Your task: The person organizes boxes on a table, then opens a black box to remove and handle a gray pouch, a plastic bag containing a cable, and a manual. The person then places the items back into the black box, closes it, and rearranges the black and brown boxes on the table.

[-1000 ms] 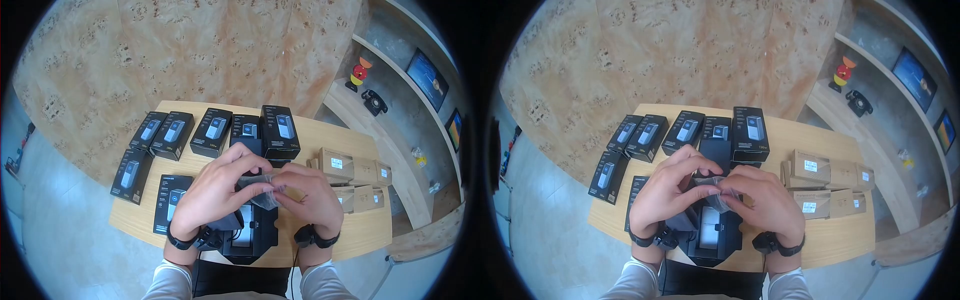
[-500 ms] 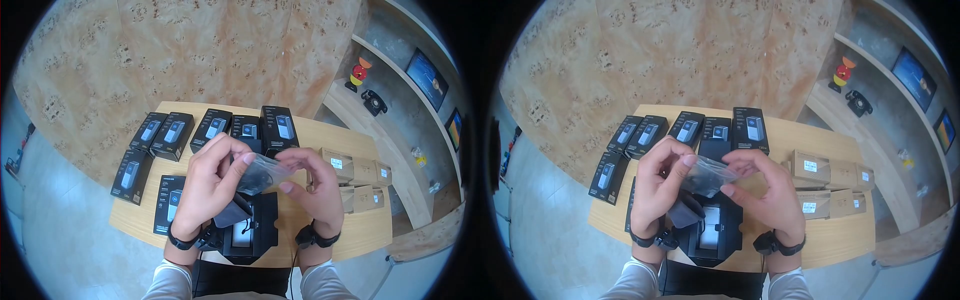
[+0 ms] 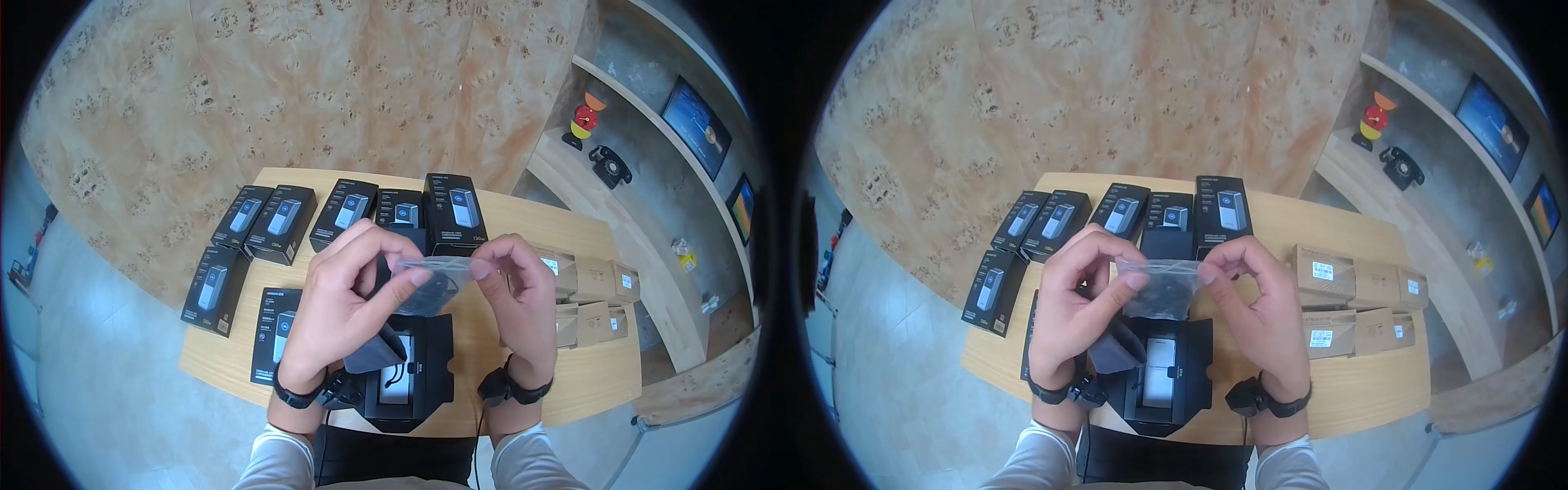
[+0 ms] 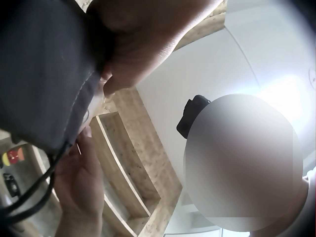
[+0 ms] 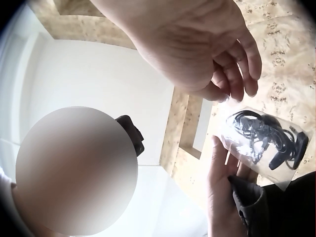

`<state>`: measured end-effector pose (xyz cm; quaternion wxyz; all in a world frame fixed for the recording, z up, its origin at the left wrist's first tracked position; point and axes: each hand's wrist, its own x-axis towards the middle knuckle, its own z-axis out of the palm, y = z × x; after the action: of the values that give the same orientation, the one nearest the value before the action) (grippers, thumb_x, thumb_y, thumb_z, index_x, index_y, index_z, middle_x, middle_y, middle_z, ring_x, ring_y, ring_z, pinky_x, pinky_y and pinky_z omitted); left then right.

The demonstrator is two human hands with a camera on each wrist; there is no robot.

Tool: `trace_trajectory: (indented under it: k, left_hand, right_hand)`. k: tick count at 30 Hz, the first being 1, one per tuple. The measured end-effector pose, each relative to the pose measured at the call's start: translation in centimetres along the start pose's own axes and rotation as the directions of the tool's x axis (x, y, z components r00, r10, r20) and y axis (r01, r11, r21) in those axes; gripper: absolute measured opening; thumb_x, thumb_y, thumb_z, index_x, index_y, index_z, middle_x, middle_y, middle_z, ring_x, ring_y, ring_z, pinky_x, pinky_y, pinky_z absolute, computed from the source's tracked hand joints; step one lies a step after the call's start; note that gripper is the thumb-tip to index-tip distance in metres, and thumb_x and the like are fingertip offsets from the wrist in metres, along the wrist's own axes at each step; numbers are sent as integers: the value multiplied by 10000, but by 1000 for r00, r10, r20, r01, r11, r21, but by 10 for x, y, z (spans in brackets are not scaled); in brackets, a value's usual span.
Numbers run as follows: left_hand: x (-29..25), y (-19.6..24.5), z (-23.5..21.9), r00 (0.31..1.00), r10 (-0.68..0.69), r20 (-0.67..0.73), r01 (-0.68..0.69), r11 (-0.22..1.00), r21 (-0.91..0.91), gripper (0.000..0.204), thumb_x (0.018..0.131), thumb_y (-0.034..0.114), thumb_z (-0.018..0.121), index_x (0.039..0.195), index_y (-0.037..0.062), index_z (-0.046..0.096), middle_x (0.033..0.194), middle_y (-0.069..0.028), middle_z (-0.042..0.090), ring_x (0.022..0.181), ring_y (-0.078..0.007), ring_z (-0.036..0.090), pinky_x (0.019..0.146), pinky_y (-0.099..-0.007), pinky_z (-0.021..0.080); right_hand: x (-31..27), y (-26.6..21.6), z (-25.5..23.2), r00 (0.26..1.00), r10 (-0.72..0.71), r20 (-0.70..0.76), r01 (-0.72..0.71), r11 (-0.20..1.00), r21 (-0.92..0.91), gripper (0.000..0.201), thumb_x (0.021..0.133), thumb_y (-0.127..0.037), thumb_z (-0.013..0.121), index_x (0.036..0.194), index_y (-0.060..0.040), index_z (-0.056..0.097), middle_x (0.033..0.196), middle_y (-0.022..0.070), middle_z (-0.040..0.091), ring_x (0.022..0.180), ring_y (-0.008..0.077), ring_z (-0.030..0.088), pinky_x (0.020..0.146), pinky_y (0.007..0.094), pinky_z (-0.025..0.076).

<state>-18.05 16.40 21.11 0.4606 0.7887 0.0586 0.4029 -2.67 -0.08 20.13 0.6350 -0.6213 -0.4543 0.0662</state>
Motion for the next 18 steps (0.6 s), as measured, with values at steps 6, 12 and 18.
trace_trajectory:
  k: [6,12,18]
  left_hand:
    - [0,-1,3,999,15,28,-16,999,43,131,891,70,828,990,28,753,820,1,568,560,-77,347,537,-264,300]
    - [-1,-3,5,1000,20,-12,-19,1000,16,109,903,64,820,983,27,755,805,-7,563,554,-75,347,532,-263,298]
    - [-1,-2,3,1000,13,-8,-12,1000,20,116,897,72,830,964,16,755,804,-8,580,555,-67,353,528,-258,297]
  right_hand:
    - [0,-2,0,999,-11,32,10,1000,9,123,994,-104,745,996,2,684,918,42,707,874,127,645,833,280,514]
    - [1,-7,5,996,-77,49,78,997,-11,133,913,-36,798,1023,-9,727,933,59,726,863,156,660,806,297,522]
    - [1,-3,5,996,-88,22,89,995,-54,116,880,-22,817,979,-13,757,922,69,731,855,164,659,797,297,519]
